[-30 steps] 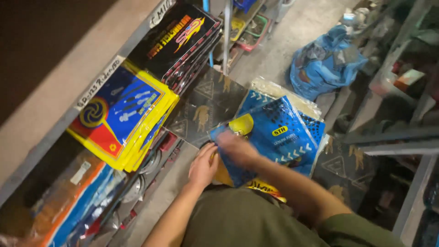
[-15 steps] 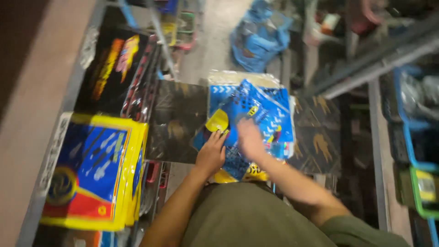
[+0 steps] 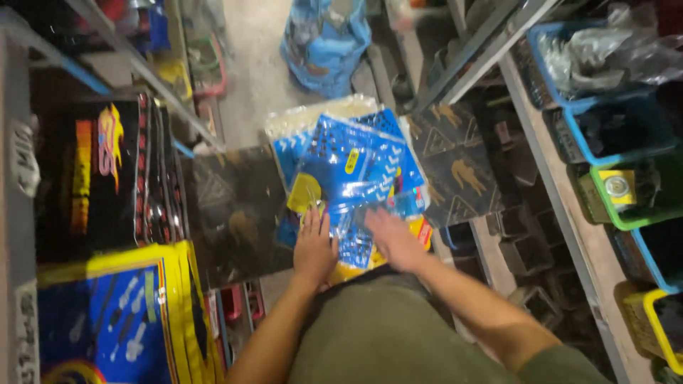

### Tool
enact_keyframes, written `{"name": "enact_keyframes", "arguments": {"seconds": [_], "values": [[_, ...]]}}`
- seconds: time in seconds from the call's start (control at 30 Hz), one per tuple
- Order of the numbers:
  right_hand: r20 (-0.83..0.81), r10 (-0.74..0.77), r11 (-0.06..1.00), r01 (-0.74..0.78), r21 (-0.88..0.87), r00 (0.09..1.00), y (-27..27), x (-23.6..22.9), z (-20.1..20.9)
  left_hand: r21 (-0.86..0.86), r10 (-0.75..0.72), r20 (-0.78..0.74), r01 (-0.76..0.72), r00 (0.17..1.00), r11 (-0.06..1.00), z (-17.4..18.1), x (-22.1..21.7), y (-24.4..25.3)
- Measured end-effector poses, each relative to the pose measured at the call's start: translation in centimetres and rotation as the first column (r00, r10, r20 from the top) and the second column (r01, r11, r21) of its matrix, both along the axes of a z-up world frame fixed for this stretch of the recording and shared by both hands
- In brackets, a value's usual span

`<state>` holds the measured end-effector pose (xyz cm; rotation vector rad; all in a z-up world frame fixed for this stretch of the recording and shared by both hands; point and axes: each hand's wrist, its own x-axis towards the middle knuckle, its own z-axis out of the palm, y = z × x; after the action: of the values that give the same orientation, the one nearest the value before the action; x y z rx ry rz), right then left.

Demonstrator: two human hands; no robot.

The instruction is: The person organizes and stacks various plastic-wrapped packages on a metal shelf. They pick up blue and yellow packages, align them, and place them into a neat pile on the shelf.

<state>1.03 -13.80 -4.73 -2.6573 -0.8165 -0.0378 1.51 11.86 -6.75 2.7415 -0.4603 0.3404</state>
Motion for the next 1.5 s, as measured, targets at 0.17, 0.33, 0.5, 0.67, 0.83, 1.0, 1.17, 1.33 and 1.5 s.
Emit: {"name": "enact_keyframes", "arguments": {"seconds": [0.17,0.33,0.5,0.67,0.83,1.0,1.17,1.33,1.5], "values": [[-0.015,-0.12,0.981,0.116,-0.154,0.993,-3.0,6.2,0.1,-0.01,0.045,-0.011,-0.046,0.999,0.999,-1.2,-0.3,0.0],[0.028,-0.095,0.964,0.099,-0.248,0.995,-4.7,12.8,-1.1,-0.01,0.097,-0.116,-0.099,0.989,0.995,-0.5,-0.3,-0.6],[0.021,-0.06,0.954,0.063,-0.293,0.998,-3.1,17.4,-1.9,0.112,0.143,-0.238,-0.119,0.961,0.987,-0.5,-0.4,-1.2],[0.019,0.035,0.976,-0.03,-0.217,0.999,-0.1,22.0,-1.4,0.191,0.212,-0.356,-0.151,0.91,0.97,-1.0,0.5,-2.0],[0.165,0.172,0.977,-0.147,-0.153,0.971,2.6,24.6,-3.1,0.227,0.273,-0.533,-0.175,0.801,0.958,2.6,1.4,-3.1],[0.332,0.302,0.953,-0.279,-0.117,0.893,6.4,23.9,-3.4,0.242,0.35,-0.708,-0.255,0.614,0.936,4.9,2.8,-4.5],[0.262,0.527,0.842,-0.538,-0.037,0.808,8.9,19.9,-3.6,0.275,0.394,-0.765,-0.294,0.51,0.915,6.4,3.8,-5.7],[0.198,0.701,0.705,-0.707,-0.047,0.685,7.8,21.6,-4.0,0.285,0.414,-0.776,-0.321,0.475,0.903,6.7,4.2,-6.4],[0.359,0.606,0.793,-0.574,-0.203,0.71,4.7,27.1,-3.6,0.266,0.39,-0.802,-0.314,0.452,0.911,8.1,4.1,-6.7]]}}
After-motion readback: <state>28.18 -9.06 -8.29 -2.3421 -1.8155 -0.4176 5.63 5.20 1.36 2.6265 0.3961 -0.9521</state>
